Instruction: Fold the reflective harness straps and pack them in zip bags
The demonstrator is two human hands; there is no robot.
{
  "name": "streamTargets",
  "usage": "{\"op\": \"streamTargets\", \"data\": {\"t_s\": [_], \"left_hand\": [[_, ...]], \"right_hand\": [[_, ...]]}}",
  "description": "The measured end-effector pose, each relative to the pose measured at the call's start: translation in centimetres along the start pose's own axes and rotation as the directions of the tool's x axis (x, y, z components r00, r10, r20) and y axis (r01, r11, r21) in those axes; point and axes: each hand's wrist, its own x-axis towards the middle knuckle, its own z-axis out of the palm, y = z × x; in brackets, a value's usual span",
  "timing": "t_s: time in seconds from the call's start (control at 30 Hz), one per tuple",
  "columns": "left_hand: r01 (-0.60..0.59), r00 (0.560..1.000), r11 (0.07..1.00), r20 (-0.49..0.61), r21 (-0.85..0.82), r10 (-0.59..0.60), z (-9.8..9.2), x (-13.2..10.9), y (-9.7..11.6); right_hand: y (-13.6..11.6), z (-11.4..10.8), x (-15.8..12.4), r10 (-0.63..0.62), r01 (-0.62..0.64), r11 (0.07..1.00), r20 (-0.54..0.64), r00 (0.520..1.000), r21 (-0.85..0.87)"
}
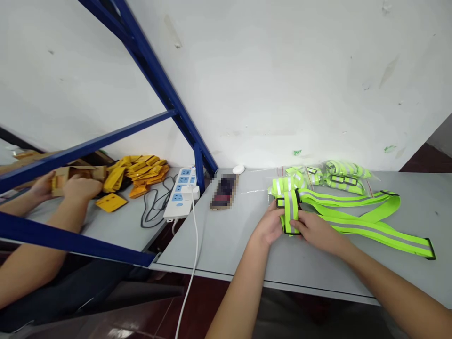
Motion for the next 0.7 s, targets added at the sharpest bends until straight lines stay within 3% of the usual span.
{"op": "streamTargets", "data": {"t_s": [0.13, 0.23, 0.33, 0.5, 0.6, 0.7], "left_hand": [[0.029, 0.995, 0.991, 0.1, -0.129, -0.017, 0.0, -0.5, 0.8], [0.018, 0.994, 0.988, 0.108, -0.151, -0.002, 0.3, -0.7, 1.0], [0.056, 0.992, 0.991, 0.123, -0.12, -0.041, 0.5, -0.8, 0.9], [-0.033, 0.999, 0.999, -0.018, -0.027, 0.032, 0.5, -0.2, 0.0], [-0.102, 0.989, 0.993, -0.1, 0.065, 0.109, 0.4, 0.2, -0.5], [-0.13, 0.988, 0.984, -0.071, 0.125, 0.14, 0.5, 0.5, -0.8]], "right_hand": [[0.1, -0.8, 0.1, -0.058, 0.033, 0.944, 0.067, 0.996, 0.328], [-0.1, -1.7, 0.2, -0.007, -0.004, 0.791, 0.015, 1.0, 0.611], [-0.3, -2.7, 0.4, 0.033, -0.051, 0.594, 0.039, 0.999, 0.803], [-0.2, -3.4, 1.0, -0.008, -0.121, 0.286, 0.129, 0.992, 0.95], [0.0, -3.3, 1.3, -0.045, -0.14, 0.207, 0.152, 0.987, 0.968], [0.3, -3.0, 1.5, -0.069, -0.15, 0.2, 0.166, 0.984, 0.968]]}}
